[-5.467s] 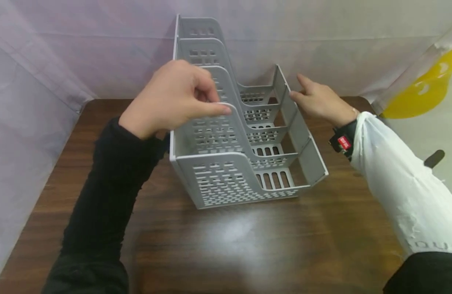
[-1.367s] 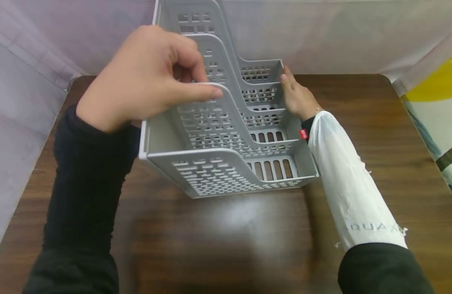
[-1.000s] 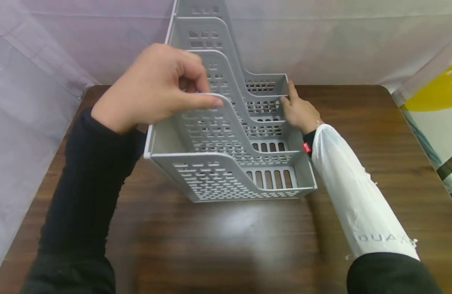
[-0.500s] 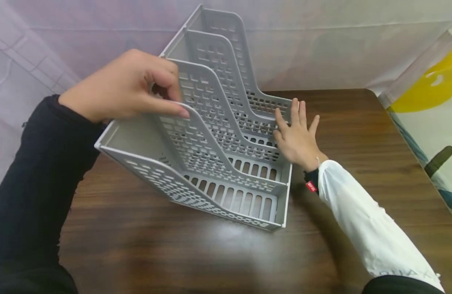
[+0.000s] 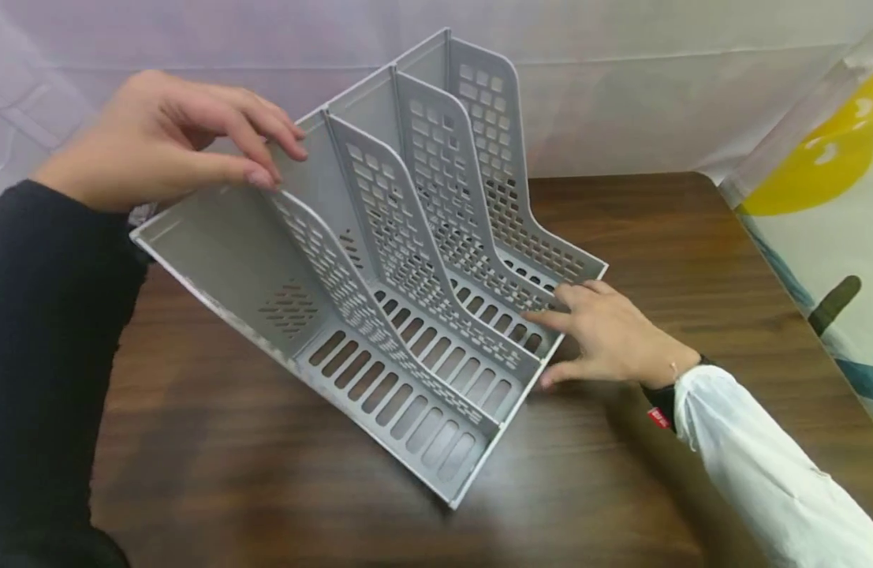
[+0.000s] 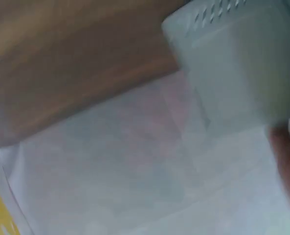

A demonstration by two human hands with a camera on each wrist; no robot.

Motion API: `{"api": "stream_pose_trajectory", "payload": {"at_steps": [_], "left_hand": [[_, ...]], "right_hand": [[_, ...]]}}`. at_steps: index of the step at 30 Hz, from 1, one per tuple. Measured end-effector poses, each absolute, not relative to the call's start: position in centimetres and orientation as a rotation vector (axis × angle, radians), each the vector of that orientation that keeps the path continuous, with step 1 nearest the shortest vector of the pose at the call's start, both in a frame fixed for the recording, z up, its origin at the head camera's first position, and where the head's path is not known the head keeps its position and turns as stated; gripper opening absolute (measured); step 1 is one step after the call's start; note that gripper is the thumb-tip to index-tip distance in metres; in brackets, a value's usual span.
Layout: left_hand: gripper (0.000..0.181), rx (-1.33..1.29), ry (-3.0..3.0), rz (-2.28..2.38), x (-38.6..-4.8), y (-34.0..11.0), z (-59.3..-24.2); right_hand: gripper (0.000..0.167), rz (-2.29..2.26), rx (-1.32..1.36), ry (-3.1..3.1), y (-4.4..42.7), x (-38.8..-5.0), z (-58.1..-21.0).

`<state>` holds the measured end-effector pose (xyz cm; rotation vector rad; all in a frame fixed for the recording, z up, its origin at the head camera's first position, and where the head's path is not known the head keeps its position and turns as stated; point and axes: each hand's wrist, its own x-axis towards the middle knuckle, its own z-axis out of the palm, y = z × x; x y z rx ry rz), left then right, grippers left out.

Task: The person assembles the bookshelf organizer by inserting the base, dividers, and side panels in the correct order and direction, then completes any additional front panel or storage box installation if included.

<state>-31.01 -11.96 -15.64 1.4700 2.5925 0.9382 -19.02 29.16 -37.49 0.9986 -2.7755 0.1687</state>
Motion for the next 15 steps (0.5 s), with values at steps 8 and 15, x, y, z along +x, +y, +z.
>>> {"api": "stream_pose_trajectory", "payload": {"at_steps": [8,15], "left_hand": [[0.038,1.102,2.322,1.768,-28.7,-15.0,-18.9],[0.082,0.982,2.624,1.29,-28.5,-13.1,-21.4]], "right_hand": [[0.071,0.088,0.706,-2.572,27.6,-16.2,-39.0],[0.074,0.071,0.481,-2.479,24.9,-15.7,-39.6]]}}
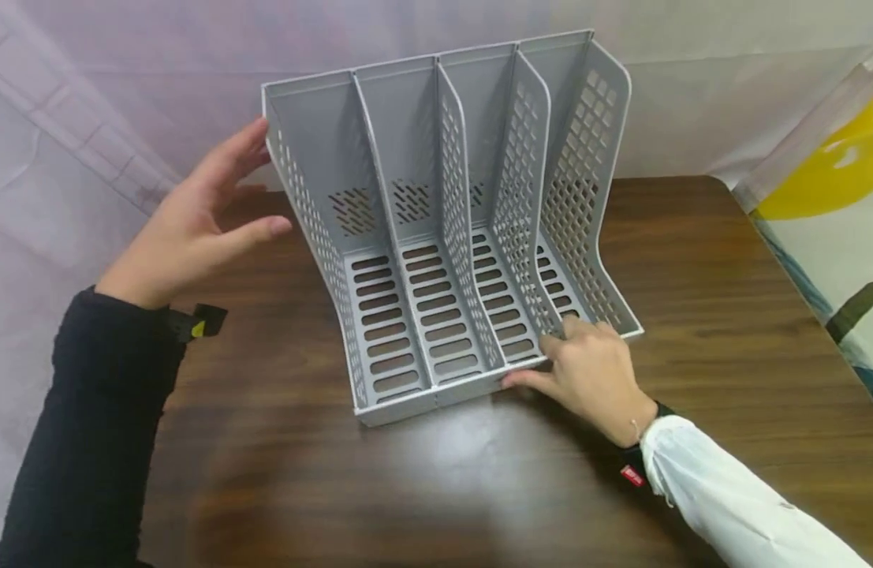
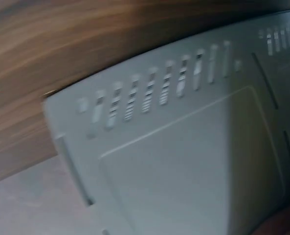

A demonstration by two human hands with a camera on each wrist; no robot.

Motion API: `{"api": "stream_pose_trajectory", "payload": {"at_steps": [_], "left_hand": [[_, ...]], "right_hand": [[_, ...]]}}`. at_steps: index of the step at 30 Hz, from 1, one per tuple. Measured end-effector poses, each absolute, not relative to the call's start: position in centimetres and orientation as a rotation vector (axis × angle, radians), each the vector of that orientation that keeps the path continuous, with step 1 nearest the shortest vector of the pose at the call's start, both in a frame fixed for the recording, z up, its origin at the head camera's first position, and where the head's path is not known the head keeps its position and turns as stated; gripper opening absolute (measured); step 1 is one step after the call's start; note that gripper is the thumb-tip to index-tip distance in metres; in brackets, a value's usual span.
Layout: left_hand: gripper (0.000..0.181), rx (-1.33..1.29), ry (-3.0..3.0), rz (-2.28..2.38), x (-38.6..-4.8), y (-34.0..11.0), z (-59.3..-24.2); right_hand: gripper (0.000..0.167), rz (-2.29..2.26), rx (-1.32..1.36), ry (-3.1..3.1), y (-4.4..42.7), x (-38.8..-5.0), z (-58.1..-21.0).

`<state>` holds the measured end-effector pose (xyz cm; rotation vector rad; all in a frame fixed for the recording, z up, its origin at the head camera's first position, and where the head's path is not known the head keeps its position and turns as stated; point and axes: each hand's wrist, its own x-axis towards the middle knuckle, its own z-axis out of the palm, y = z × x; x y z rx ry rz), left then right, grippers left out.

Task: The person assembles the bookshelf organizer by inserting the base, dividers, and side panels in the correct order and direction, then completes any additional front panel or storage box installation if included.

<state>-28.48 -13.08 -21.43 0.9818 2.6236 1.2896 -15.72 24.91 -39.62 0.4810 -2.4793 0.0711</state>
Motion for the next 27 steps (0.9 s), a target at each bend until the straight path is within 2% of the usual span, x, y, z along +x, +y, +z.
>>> {"api": "stream_pose_trajectory", "payload": {"at_steps": [3,6,15,22,27], "left_hand": [[0.081,0.902,2.668,1.11,-28.4,-12.5,-22.5],[0.072,0.892,2.677,1.005,-28.2,-12.2,-24.1],[0.059,0.903,2.509,1.18,-27.1,-11.5,-28.8],[0.06,0.832,2.369,1.62,-26.6,-9.6,-28.6],[0.051,0.87,2.253,1.948,-26.8,-7.7,-27.6]], "right_hand": [[0.074,0.031,0.413,-2.499,24.0,-16.2,-39.8],[0.074,-0.003,0.353,-2.517,23.5,-17.2,-39.8],[0.069,-0.016,0.281,-2.51,22.7,-19.9,-39.8],[0.07,0.06,0.196,-2.627,23.3,-19.7,-39.1],[0.063,0.214,0.193,-2.997,24.8,-19.5,-36.9]]}}
